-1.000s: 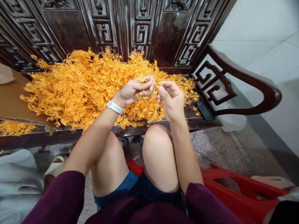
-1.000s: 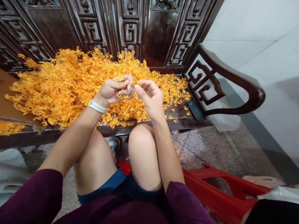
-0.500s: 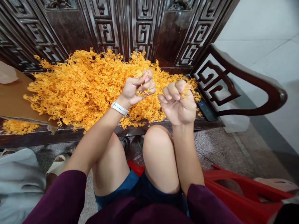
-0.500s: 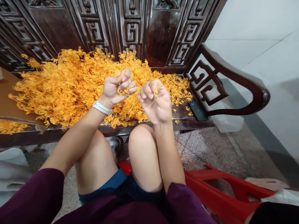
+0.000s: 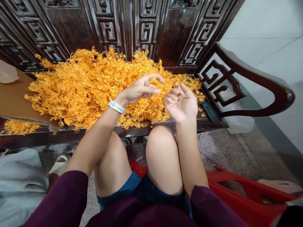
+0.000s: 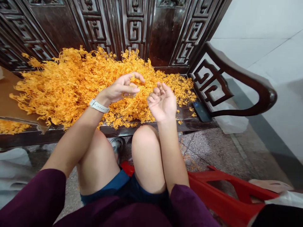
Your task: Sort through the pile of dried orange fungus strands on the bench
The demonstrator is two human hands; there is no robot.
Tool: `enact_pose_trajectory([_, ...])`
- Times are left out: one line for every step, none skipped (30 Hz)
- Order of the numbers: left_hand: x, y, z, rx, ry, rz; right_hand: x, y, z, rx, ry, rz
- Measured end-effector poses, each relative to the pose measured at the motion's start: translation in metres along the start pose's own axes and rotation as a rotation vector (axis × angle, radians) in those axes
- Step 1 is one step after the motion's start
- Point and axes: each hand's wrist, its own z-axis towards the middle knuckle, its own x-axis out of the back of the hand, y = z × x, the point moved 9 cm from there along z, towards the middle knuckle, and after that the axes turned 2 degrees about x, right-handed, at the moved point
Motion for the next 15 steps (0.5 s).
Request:
enact_pose_trajectory([-0.003, -0.002, 0.001, 0.005, -0.021, 0.034, -0.004, -0.007, -0.004, 0.076, 0.029, -0.062])
enact_pose_trajectory([-0.006, -0.003, 0.002, 0.005, -0.043, 0.072, -0.009, -0.016, -0.008, 0.164, 0.056, -0.145])
enact_pose_trajectory([-0.010, -0.004, 0.003, 0.004, -0.064, 0.116, -0.015, -0.024, -0.012, 0.250, 0.070, -0.246])
enact_pose_trajectory([-0.014, -0.005, 0.003, -0.005, -0.082, 0.162, -0.021, -0.029, -0.016, 0.324, 0.070, -0.357])
enact_pose_trajectory([-0.018, -0.006, 0.004, -0.019, -0.095, 0.209, -0.028, -0.032, -0.019, 0.378, 0.056, -0.469])
enact_pose_trajectory([-0.021, -0.007, 0.005, -0.033, -0.105, 0.257, -0.032, -0.032, -0.020, 0.412, 0.033, -0.571])
enact_pose_trajectory([-0.023, -0.008, 0.005, -0.044, -0.109, 0.304, -0.035, -0.030, -0.021, 0.435, 0.012, -0.655])
enact_pose_trajectory([-0.024, -0.009, 0.005, -0.049, -0.110, 0.345, -0.036, -0.029, -0.021, 0.454, -0.004, -0.718])
enact_pose_trajectory([-0.024, -0.011, 0.006, -0.045, -0.108, 0.376, -0.036, -0.028, -0.021, 0.471, -0.013, -0.759])
enact_pose_trajectory([-0.023, -0.013, 0.006, -0.030, -0.106, 0.396, -0.034, -0.028, -0.021, 0.488, -0.014, -0.775])
enact_pose_trajectory([-0.022, -0.015, 0.005, -0.008, -0.108, 0.403, -0.031, -0.028, -0.020, 0.502, -0.009, -0.765])
enact_pose_trajectory([-0.021, -0.016, 0.005, 0.014, -0.113, 0.396, -0.029, -0.029, -0.019, 0.508, -0.001, -0.730])
enact_pose_trajectory([-0.020, -0.016, 0.004, 0.030, -0.120, 0.378, -0.026, -0.029, -0.018, 0.494, 0.003, -0.677])
enact_pose_trajectory([-0.021, -0.015, 0.003, 0.046, -0.135, 0.353, -0.024, -0.027, -0.016, 0.460, -0.002, -0.613])
enact_pose_trajectory([-0.022, -0.013, 0.002, 0.059, -0.159, 0.323, -0.023, -0.023, -0.014, 0.405, -0.017, -0.544])
